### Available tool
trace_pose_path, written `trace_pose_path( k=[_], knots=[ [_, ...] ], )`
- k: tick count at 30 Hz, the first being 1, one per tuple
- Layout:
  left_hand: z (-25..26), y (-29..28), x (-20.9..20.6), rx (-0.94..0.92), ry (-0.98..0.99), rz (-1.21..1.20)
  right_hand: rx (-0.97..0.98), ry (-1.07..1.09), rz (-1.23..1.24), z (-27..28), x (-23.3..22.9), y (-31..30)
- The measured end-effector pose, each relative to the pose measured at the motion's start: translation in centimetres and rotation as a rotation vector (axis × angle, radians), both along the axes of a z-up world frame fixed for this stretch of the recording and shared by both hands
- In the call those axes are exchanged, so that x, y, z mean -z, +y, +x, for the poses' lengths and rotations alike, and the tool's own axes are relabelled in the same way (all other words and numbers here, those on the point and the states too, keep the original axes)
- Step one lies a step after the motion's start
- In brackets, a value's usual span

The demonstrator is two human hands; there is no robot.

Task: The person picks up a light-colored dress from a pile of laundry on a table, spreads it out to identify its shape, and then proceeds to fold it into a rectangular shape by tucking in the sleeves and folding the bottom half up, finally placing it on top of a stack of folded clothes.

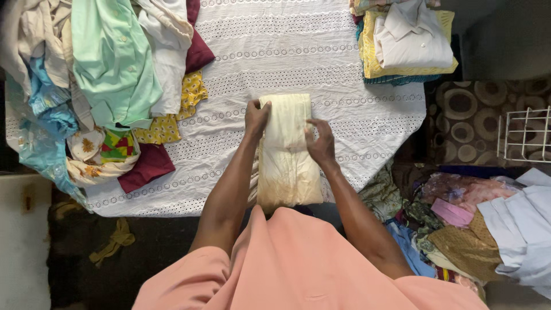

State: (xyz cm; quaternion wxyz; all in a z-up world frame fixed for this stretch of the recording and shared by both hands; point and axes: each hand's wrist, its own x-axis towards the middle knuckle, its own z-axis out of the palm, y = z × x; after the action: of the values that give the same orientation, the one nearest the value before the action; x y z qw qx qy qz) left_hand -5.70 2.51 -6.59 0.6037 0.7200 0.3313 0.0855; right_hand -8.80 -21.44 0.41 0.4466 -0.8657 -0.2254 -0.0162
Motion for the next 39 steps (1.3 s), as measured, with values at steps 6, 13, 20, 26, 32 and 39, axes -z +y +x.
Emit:
trace_pose_path(
  k=[6, 13, 20, 26, 32, 39],
  knots=[
    [-7.2, -1.4, -3.5, 0.046, 0.017, -0.117, 0.43, 0.666, 0.109, 2.4, 1.6, -0.3],
    [-7.4, -0.1, -5.1, 0.222, 0.217, -0.531, 0.249, 1.019, 0.376, 2.0, 0.9, 0.5],
    [-1.5, 1.7, -8.3, 0.322, 0.039, -0.535, 0.112, 0.918, 0.497, 7.1, -3.0, 2.1],
    [6.4, 3.9, -8.5, 0.303, -0.146, -0.391, 0.076, 0.716, 0.498, 16.1, -1.4, 4.5],
    [9.0, 4.7, -3.8, 0.232, 0.027, 0.019, 0.171, 0.519, 0.109, 19.9, 4.5, 4.8],
    [5.8, 1.2, -2.6, 0.153, -0.027, 0.473, 0.184, 0.244, -0.044, 20.4, 4.0, 5.1]
  ],
)
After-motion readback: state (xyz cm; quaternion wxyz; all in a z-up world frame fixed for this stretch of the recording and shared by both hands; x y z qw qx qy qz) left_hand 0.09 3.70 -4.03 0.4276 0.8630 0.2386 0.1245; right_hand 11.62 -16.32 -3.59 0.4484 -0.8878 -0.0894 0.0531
